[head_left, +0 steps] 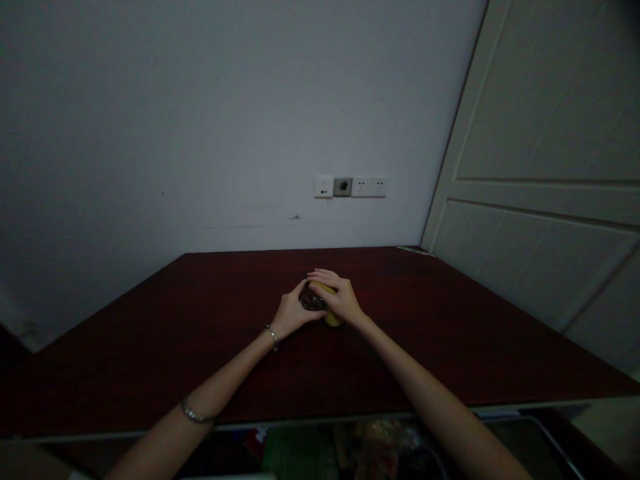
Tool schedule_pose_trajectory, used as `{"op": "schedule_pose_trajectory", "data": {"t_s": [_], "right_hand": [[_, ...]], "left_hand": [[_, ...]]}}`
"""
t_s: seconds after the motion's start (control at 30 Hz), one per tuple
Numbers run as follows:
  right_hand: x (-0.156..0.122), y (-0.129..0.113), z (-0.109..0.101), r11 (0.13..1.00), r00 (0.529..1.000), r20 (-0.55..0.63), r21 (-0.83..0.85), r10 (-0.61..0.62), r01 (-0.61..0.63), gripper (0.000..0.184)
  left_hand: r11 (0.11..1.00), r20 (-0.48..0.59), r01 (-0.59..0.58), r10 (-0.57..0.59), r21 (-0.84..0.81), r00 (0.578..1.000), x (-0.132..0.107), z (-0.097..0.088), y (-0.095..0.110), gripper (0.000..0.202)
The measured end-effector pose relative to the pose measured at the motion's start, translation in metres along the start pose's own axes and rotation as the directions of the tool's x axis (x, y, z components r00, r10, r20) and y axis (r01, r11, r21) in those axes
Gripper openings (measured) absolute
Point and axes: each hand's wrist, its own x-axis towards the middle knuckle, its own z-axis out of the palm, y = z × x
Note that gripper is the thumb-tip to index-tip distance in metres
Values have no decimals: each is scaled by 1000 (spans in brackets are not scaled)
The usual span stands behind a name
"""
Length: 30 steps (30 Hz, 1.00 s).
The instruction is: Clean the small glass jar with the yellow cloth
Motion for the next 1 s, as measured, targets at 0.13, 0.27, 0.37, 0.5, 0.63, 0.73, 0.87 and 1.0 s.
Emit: {"op": "schedule_pose_trajectory", "data": {"t_s": [0.13,0.27,0.37,0.5,0.63,0.73,0.87,1.0], "right_hand": [[-3,-4,1,995,993,77,-35,-88,90,23],[-4,-8,1,990,987,87,-37,-134,137,23],[-2,-6,0,999,999,-19,3,-45,45,22],[1,0,-1,970,970,-132,159,206,-184,23],[3,3,-1,921,933,-140,261,332,-288,28],[5,-1,-4,919,944,-100,281,314,-276,29],[7,-10,-13,917,965,45,305,257,-258,33],[6,-15,-19,926,967,185,304,173,-224,49]], "left_hand": [[999,-24,45,-45,16,999,2,1,-4,68],[999,-10,23,-22,22,1000,3,0,-4,66],[999,28,-31,32,-26,999,2,-1,-4,74],[983,91,14,3,-186,996,2,1,-10,85],[911,146,116,-63,-395,987,6,3,-15,87],[849,206,164,-67,-502,976,8,0,-12,80],[792,291,254,-102,-555,951,8,-6,-4,67],[774,338,322,-148,-546,929,7,-10,-3,60]]}}
